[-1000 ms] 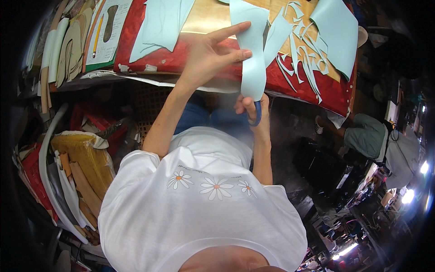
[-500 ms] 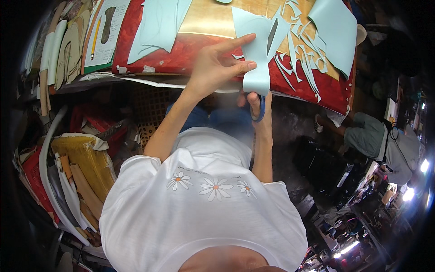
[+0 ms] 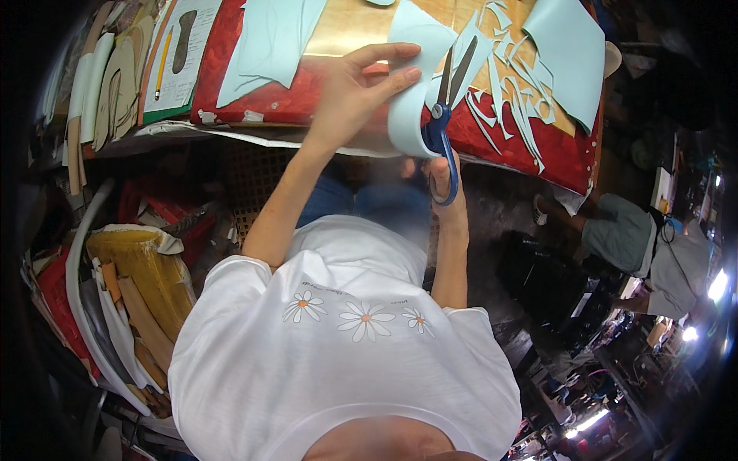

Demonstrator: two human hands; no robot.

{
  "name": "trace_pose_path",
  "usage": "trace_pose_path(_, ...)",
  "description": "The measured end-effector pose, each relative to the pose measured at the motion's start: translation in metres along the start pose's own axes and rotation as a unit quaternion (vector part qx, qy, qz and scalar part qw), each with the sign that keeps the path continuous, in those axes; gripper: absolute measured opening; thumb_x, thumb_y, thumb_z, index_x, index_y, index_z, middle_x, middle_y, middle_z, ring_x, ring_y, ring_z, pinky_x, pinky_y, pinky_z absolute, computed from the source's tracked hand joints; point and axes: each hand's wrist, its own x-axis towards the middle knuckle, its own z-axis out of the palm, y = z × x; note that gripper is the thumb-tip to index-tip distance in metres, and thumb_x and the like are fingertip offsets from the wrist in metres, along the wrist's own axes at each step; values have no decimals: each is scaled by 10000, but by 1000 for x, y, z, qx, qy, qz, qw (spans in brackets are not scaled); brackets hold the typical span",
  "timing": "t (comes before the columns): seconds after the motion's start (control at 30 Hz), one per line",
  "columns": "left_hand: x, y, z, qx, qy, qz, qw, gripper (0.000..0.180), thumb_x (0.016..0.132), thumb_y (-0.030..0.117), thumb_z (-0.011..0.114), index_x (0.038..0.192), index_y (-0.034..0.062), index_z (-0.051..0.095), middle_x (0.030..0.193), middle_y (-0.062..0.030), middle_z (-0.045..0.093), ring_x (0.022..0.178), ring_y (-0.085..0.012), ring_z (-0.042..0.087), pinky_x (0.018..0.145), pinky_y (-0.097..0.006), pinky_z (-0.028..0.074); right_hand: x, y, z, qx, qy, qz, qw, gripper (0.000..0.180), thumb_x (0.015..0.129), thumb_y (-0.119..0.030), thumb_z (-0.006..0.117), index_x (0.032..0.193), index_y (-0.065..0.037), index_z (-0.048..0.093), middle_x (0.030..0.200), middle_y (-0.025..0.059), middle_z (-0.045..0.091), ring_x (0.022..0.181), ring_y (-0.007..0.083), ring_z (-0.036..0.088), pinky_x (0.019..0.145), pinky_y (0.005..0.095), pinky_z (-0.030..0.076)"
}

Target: The person uses shears to cut light blue fabric pieces on a red worktable. They repeatedly pick up fabric, trim edges, and place the cut pieces back on the table. The camera is head-mounted and shows the hands and workspace from above.

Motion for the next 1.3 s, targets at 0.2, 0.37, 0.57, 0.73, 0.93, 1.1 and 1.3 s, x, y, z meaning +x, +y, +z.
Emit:
trace_pose_path(0.2,-9,1,2,54,-26,-1,998,335,786,43,709,1113,28,637,1021,-99,660,832,-125,649,747,-239,548,6,-7,4,-42,18,4,999,898,640,-780,590,1030,26,519,832,55,566,737,126,539,677,255,427)
trace_pose_path(0.37,-20,0,11,42,-1,-2,999,341,785,32,708,1117,18,632,1011,-94,660,832,-122,647,726,-229,548,17,-5,8,-91,30,-38,995,965,675,-781,552,1138,63,493,954,89,584,850,149,558,748,278,451)
trace_pose_path(0.57,-27,-1,14,27,15,-35,999,334,781,21,710,1108,17,638,940,-92,674,808,-111,644,703,-216,539,16,-8,10,-62,12,-28,998,950,703,-768,536,1153,68,491,997,106,583,929,156,551,784,284,451)
trace_pose_path(0.73,-26,-2,11,46,2,4,999,328,783,37,712,1104,25,644,934,-77,675,799,-108,644,695,-213,536,13,-8,8,-53,41,-49,997,849,692,-718,608,1058,44,532,906,75,587,817,135,570,707,256,462)
trace_pose_path(0.93,-13,4,-14,130,-87,25,987,322,785,54,711,1101,34,649,982,-56,671,809,-106,642,716,-223,530,1,-15,-24,-34,-14,57,998,576,642,-521,787,836,-42,531,704,-7,520,605,70,508,555,198,394)
trace_pose_path(1.1,3,14,-34,153,-162,4,975,288,790,57,693,1076,44,664,1018,-58,674,875,-120,634,809,-259,510,-7,-26,-46,-133,-32,97,986,750,509,-685,747,823,-41,524,616,-13,502,548,61,489,501,188,373)
trace_pose_path(1.3,19,24,-47,225,-226,-30,947,295,767,5,638,1058,37,673,1001,-63,677,893,-122,622,852,-267,486,-10,-43,-65,-153,-82,159,972,552,555,-429,868,804,-50,554,702,-35,520,647,53,485,591,202,396)
